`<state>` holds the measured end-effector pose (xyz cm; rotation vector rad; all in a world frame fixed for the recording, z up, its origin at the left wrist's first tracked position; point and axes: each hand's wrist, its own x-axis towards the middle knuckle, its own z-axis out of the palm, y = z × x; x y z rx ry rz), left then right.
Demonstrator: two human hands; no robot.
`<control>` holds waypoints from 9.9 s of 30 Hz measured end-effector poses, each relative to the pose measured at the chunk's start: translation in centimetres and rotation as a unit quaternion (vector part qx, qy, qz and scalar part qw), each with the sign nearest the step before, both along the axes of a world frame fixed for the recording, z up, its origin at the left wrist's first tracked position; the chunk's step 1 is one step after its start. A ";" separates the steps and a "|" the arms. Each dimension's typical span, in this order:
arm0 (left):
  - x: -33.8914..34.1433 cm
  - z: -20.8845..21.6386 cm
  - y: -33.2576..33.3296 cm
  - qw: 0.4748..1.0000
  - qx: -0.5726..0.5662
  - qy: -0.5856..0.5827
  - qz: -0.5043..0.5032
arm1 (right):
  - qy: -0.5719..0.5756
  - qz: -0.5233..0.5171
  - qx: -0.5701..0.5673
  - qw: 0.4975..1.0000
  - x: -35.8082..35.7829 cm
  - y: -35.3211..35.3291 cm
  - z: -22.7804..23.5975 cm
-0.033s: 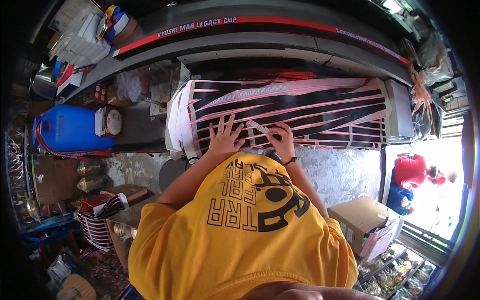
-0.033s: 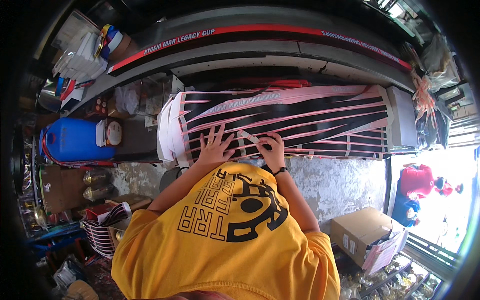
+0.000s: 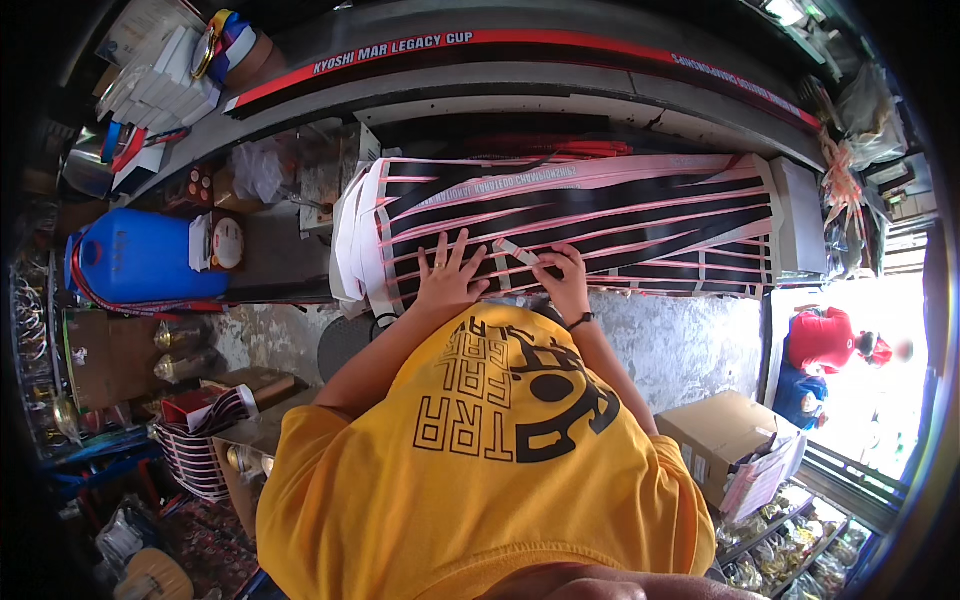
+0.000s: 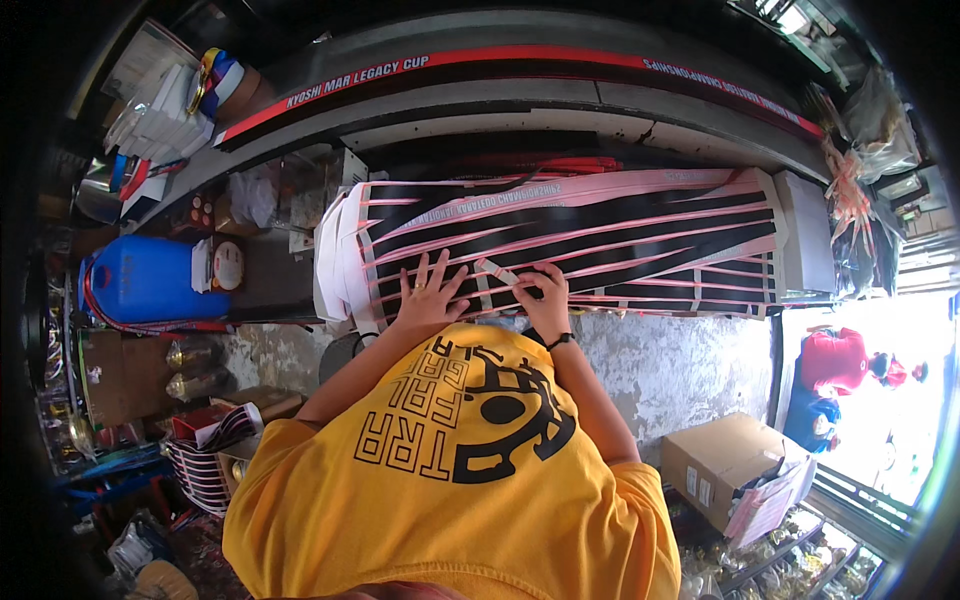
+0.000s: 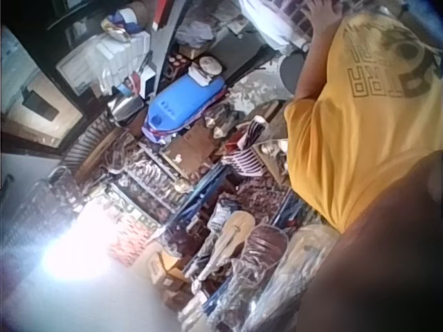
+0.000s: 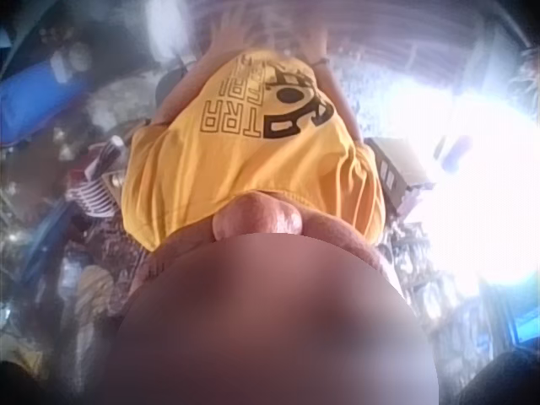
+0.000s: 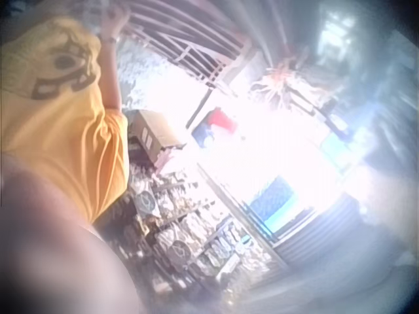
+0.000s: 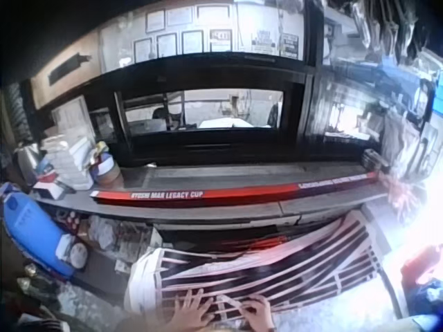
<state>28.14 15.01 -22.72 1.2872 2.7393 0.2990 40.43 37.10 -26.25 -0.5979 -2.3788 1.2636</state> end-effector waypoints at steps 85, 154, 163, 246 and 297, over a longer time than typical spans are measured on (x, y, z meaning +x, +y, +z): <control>-3.8 -3.3 5.7 0.995 0.049 0.081 -0.021 | 0.010 -0.180 -0.572 0.800 7.6 6.5 5.4; 7.3 5.3 25.9 0.989 0.098 -0.059 -0.090 | -0.135 -0.136 0.350 0.917 7.5 63.0 32.0; 8.1 5.8 15.3 0.969 0.093 -0.088 0.212 | -0.294 -0.268 0.447 0.801 6.9 62.1 33.0; 6.2 28.7 73.8 0.895 0.148 0.213 -0.363 | 0.070 -0.066 0.027 0.995 17.7 66.8 29.7; -5.3 10.4 -1.5 0.887 0.312 0.140 0.311 | 0.145 0.206 -0.047 0.967 -3.7 7.5 13.5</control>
